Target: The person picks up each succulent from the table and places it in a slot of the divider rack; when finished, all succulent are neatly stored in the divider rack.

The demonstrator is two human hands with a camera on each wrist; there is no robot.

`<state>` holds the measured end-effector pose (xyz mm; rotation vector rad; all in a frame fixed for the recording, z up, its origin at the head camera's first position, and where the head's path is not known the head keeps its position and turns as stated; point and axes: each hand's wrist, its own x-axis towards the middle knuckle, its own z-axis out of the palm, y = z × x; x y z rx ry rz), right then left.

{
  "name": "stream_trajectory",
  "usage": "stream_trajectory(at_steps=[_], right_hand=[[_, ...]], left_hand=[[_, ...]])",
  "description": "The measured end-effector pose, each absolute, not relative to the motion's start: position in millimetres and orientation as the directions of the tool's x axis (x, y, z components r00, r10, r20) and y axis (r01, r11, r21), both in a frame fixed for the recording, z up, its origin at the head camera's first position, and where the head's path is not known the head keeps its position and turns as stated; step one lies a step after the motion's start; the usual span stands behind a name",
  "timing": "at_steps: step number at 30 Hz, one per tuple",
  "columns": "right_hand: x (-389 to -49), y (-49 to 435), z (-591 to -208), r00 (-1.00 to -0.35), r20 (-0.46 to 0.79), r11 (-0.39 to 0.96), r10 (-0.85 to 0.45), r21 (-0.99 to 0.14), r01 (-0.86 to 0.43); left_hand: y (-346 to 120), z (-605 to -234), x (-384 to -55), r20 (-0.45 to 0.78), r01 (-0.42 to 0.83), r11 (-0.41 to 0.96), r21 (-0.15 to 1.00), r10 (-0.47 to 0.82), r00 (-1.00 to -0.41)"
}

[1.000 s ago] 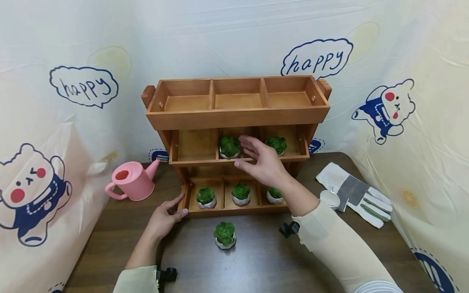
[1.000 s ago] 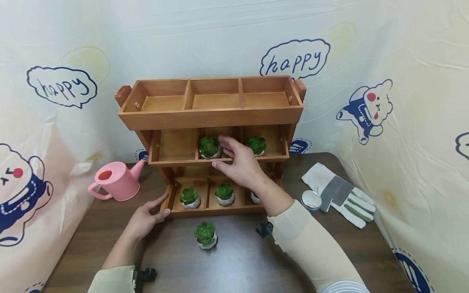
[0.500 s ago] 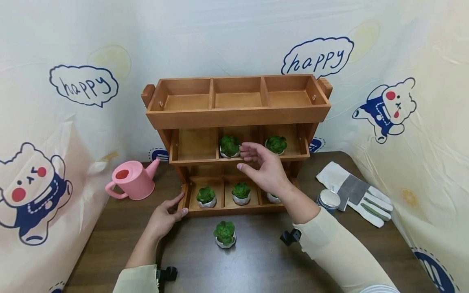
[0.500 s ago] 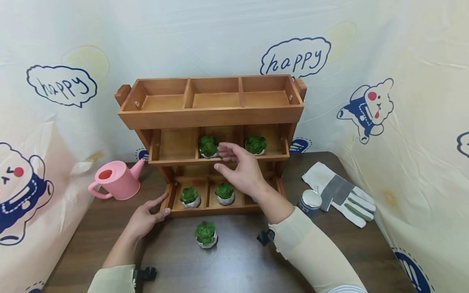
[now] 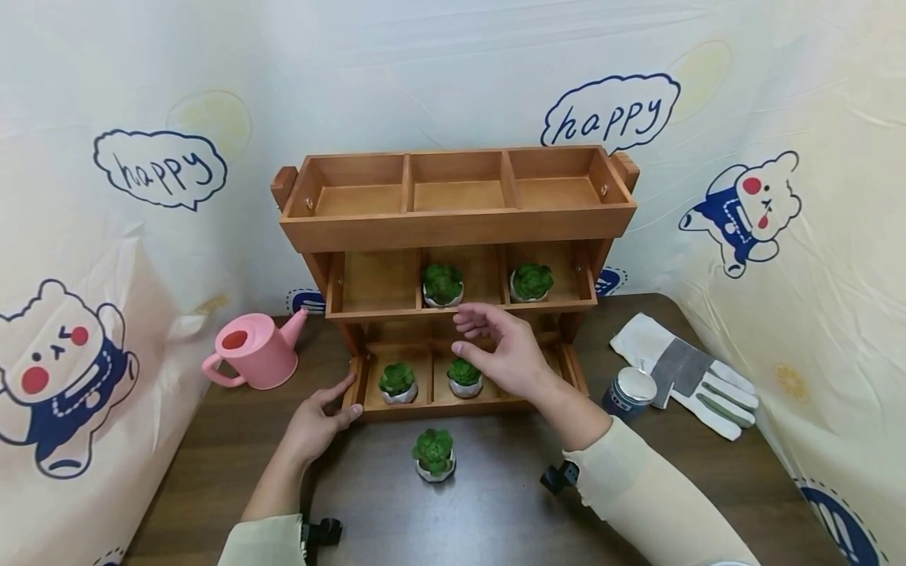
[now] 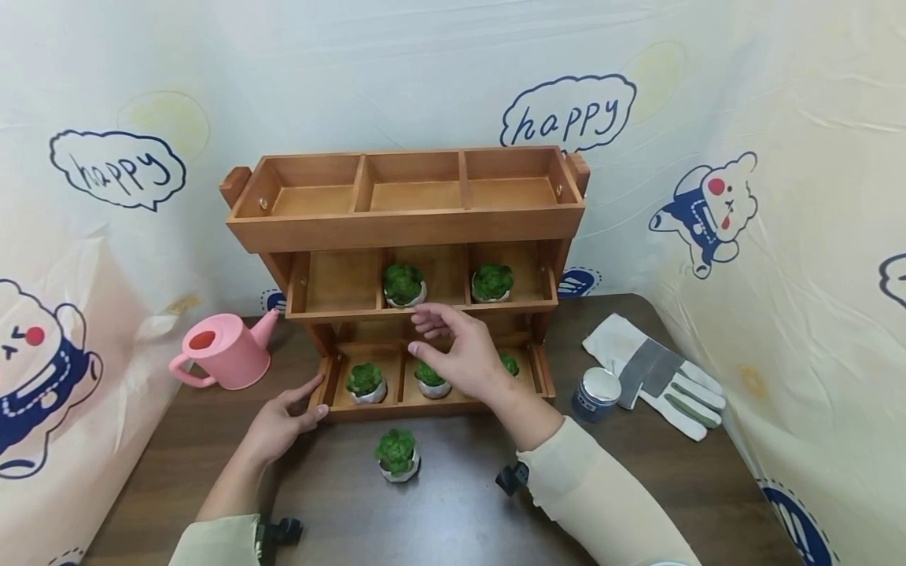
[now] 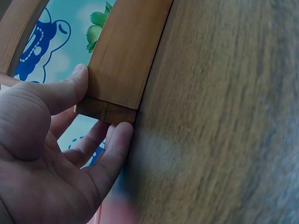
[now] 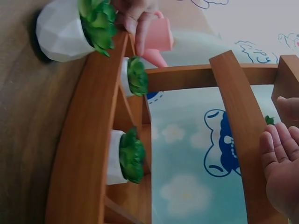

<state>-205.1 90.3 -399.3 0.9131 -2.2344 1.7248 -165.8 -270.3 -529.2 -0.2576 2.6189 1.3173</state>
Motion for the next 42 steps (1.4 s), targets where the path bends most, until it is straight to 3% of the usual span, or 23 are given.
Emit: stream_trajectory(at_steps=[4,11,24,31,42], right_hand=[[-191.4,85.4,-391.0,-0.817,0.448,0.165,-0.363,-0.832,-0.530],[-199.9,83.2,-419.9,-0.822,0.398,0.189,-0.407,-0.844,-0.503],[-197.9,78.0,-447.0,-0.749,0.428,0.152,-0.505,-0.810,-0.566],[-194.7,76.5,-456.6,-0.748,0.361,0.238,-0.557,-0.793,-0.560],[-191.3,74.6,-469.7,-0.699,0.226,0.292,-0.678,-0.791,-0.538]], left_hand=[[-270.6,-529.5,-165.5,-0.253,-0.238,0.587,0.774,-0.059,-0.966],[-271.2,-527.8,-165.9,-0.266,-0.252,0.582,0.773,-0.063,-0.962],[-271.6,-527.5,-165.7,-0.258,-0.243,0.584,0.774,-0.060,-0.964],[-270.4,-527.7,-164.4,-0.202,-0.187,0.593,0.783,-0.041,-0.978],[-270.3,-529.2,-164.6,-0.221,-0.208,0.577,0.790,-0.049,-0.974]])
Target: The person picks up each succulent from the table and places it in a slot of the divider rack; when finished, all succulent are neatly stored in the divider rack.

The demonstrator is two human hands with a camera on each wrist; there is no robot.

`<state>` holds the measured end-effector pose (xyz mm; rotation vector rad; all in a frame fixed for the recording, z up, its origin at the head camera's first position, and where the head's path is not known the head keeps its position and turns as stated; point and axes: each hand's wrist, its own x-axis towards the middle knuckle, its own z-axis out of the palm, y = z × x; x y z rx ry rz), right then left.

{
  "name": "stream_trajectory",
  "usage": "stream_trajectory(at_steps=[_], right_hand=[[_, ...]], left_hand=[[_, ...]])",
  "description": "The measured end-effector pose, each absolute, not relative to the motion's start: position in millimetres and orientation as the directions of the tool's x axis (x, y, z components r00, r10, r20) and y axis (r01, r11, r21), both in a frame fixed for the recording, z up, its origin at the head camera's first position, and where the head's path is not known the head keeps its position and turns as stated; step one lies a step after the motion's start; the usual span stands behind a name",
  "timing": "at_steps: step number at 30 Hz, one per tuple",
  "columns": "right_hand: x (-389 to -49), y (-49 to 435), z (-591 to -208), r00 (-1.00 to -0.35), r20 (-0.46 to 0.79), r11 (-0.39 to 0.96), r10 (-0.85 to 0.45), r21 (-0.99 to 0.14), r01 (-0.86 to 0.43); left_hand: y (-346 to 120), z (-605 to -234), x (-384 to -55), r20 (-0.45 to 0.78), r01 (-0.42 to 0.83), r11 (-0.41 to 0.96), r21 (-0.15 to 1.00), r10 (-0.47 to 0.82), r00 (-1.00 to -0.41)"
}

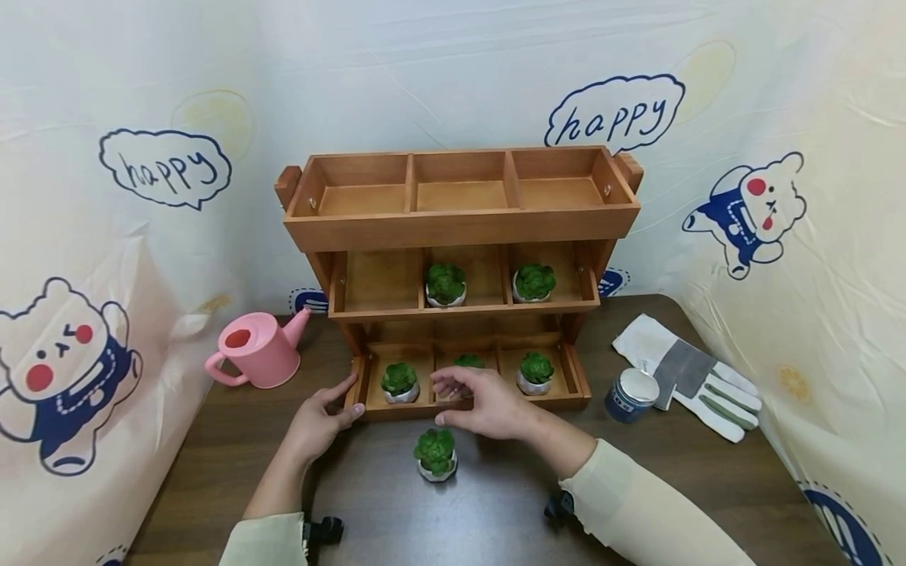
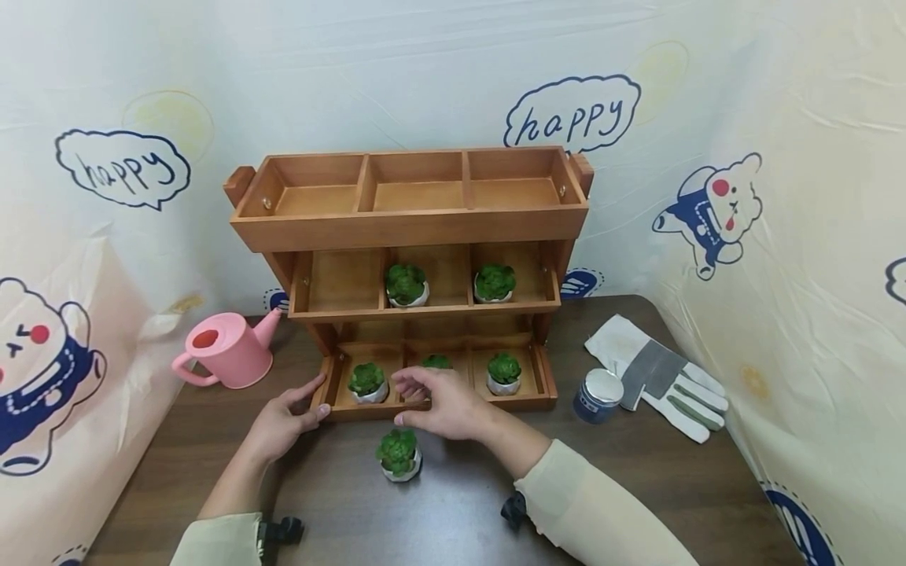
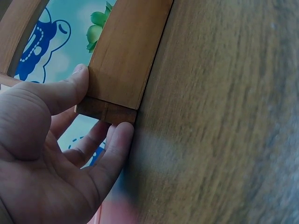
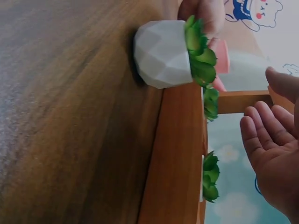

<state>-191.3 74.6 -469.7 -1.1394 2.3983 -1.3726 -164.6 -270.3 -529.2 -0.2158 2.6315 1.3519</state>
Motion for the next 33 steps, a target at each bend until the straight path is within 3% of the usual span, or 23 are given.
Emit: stream_trajectory(at_steps=[7,13,33], right_hand=[[-186.9,73.6,-478.1,-0.627,0.084,0.334,-0.775,-0.787,-0.518],[-184.7,71.9,-485.6,-0.557,0.038,0.367,-0.829,-0.715,-0.595],[-181.0,65.2,-507.7,-0.511,-0.085,0.422,-0.855,-0.688,-0.591]], left_hand=[[-270.8,-530.4,-164.3,-0.231,-0.219,0.573,0.790,-0.053,-0.971],[-271.2,-530.5,-164.4,-0.224,-0.214,0.574,0.790,-0.053,-0.973],[-270.0,-530.5,-164.9,-0.256,-0.246,0.570,0.784,-0.064,-0.965]])
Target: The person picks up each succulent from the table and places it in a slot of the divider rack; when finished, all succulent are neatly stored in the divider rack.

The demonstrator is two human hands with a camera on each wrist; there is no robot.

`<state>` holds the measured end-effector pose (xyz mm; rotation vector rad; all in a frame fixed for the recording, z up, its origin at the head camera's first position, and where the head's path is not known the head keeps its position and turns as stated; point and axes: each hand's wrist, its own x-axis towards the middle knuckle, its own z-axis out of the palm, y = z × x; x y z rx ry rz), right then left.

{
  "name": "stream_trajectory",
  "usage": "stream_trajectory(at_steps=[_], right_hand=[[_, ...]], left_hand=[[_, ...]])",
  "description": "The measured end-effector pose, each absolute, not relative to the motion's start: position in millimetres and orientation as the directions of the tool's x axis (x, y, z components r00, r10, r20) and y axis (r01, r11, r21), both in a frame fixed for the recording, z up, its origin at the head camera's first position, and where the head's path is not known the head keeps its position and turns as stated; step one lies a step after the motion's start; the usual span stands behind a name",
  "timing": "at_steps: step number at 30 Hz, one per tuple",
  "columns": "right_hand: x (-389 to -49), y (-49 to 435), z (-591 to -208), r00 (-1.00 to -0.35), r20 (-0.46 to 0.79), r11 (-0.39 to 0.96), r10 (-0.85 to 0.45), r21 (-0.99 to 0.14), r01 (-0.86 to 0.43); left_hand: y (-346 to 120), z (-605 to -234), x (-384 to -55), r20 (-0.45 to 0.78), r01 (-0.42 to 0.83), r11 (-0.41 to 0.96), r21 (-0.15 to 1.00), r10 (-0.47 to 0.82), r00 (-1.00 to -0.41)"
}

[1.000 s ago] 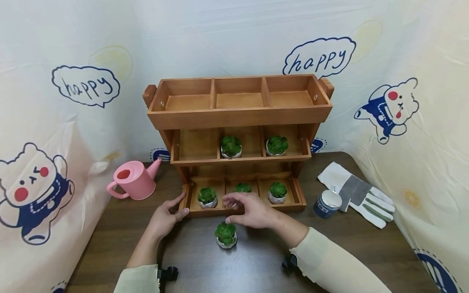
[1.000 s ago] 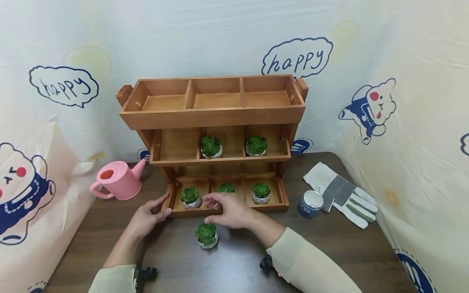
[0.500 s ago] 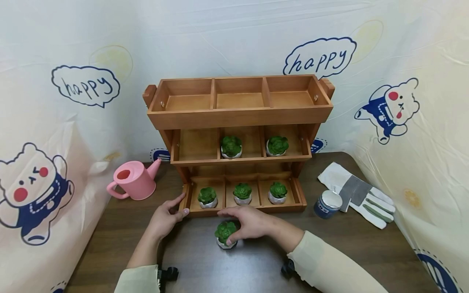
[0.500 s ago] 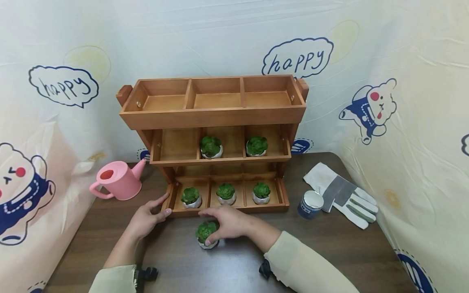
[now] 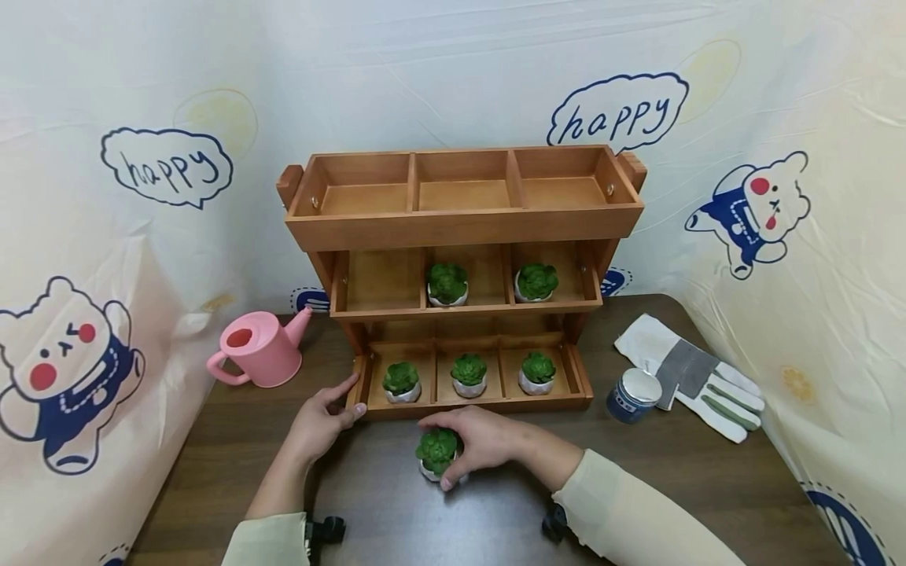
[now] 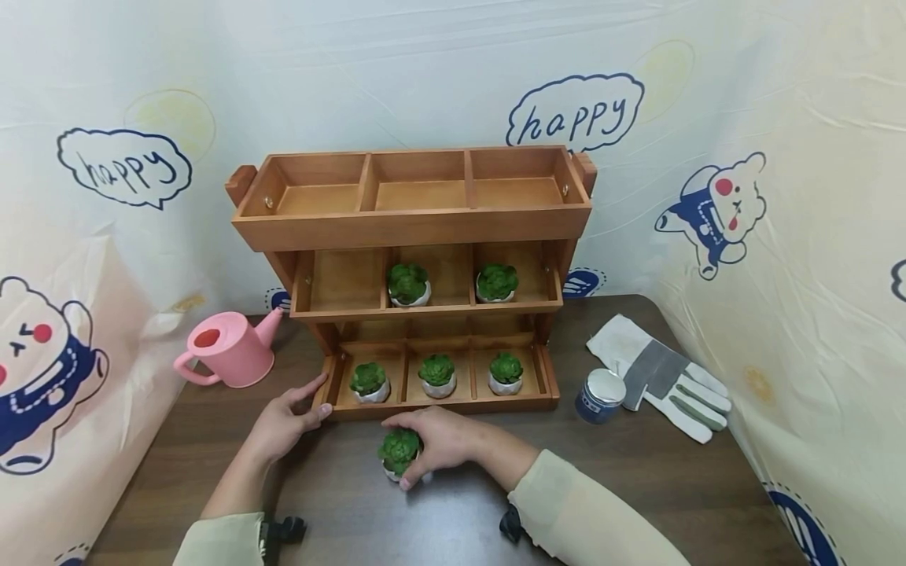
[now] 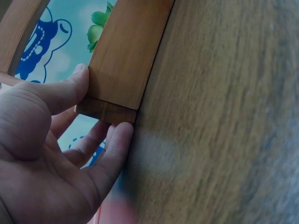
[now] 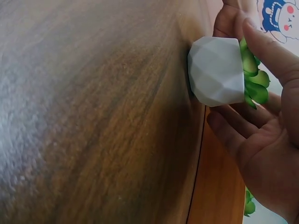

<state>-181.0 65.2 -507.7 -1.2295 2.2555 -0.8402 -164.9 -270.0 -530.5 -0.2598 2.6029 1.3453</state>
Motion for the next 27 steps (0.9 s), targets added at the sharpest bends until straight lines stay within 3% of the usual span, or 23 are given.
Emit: stream_trajectory(at_steps=[27], right_hand=[[-182.5,68.6,-513.3,-0.498,-0.136,0.451,-0.856,-0.668,-0.592]], left_hand=[[-270.9,-530.6,-165.0,-0.235,-0.224,0.573,0.788,-0.056,-0.970]])
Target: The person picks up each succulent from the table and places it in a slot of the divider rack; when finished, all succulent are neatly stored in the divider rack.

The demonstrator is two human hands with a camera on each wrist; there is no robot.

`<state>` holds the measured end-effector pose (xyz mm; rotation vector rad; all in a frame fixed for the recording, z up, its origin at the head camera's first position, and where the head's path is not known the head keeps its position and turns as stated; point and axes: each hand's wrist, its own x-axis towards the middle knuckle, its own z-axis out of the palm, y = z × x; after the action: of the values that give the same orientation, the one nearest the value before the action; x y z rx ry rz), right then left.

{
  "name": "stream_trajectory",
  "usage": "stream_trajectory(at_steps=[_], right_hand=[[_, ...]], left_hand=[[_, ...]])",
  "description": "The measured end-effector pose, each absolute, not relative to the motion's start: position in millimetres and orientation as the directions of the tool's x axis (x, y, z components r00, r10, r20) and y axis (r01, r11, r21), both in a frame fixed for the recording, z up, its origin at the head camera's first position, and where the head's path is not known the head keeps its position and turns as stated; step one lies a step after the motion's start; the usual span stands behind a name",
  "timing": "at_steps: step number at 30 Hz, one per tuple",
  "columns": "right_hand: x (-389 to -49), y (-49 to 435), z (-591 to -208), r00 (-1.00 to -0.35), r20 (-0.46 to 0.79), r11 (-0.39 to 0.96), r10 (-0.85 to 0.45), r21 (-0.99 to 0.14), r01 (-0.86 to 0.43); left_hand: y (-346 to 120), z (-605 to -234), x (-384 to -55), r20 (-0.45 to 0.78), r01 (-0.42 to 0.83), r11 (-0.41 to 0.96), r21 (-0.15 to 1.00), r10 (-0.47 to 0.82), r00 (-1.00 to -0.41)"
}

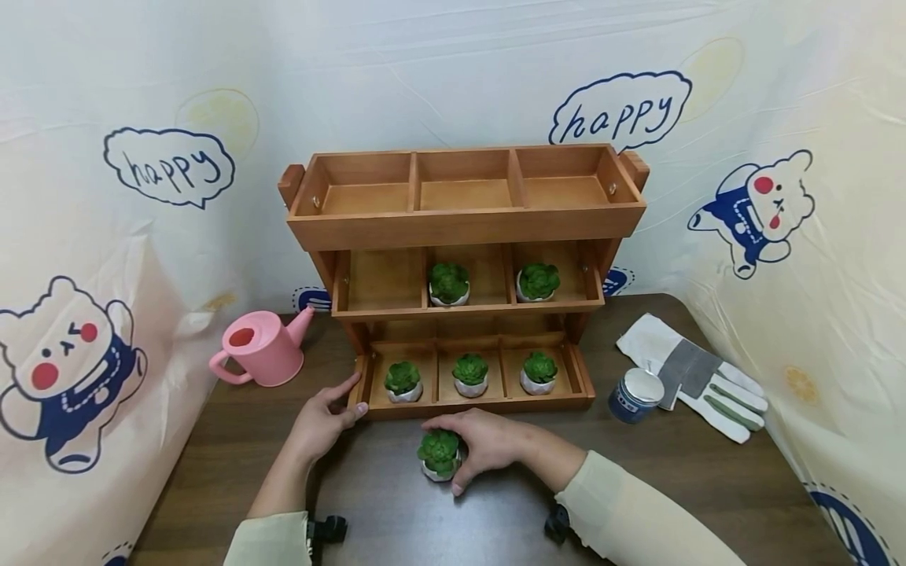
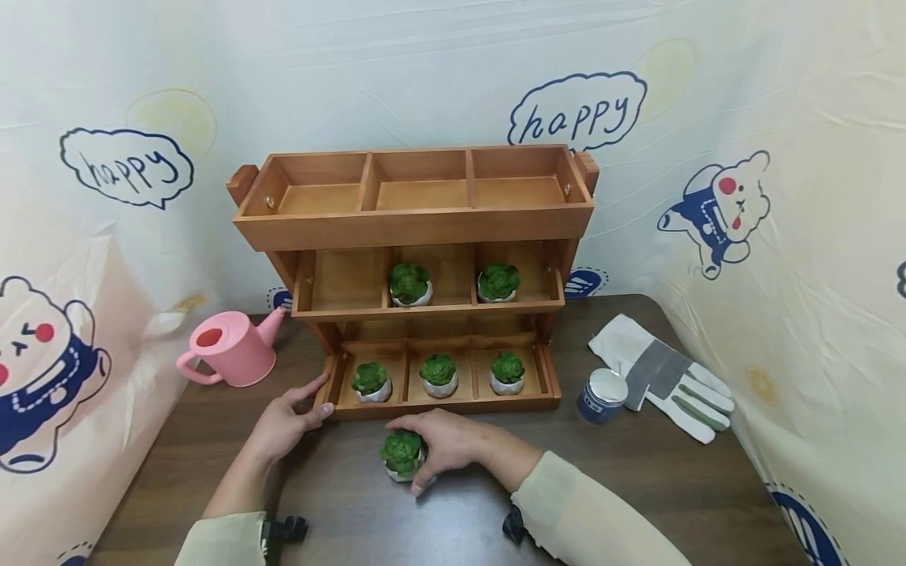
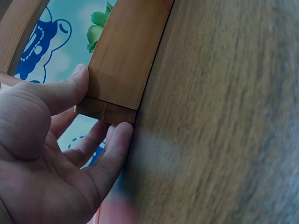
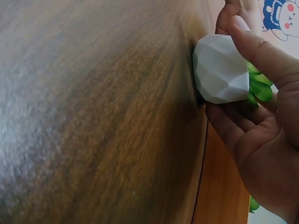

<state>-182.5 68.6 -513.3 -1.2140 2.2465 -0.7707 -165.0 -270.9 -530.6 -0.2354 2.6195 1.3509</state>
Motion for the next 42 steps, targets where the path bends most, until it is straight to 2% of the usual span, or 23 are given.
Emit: stream_trajectory(at_steps=[6,24,37,42], right_hand=[[-183.3,69.7,-513.6,-0.508,-0.115,0.453,-0.853,-0.645,-0.615],[-184.7,72.2,-512.6,-0.518,-0.031,0.398,-0.855,-0.680,-0.616],[-187.0,71.6,-492.5,-0.551,-0.014,0.404,-0.834,-0.696,-0.594],[-188.6,69.2,-484.6,-0.556,0.030,0.375,-0.831,-0.709,-0.597]], left_hand=[[-270.2,-530.8,-165.9,-0.222,-0.213,0.582,0.784,-0.058,-0.973],[-269.8,-530.2,-165.5,-0.232,-0.223,0.586,0.779,-0.061,-0.971],[-271.2,-531.3,-166.2,-0.252,-0.243,0.587,0.772,-0.067,-0.965],[-271.4,-532.3,-166.0,-0.249,-0.240,0.583,0.776,-0.065,-0.966]])
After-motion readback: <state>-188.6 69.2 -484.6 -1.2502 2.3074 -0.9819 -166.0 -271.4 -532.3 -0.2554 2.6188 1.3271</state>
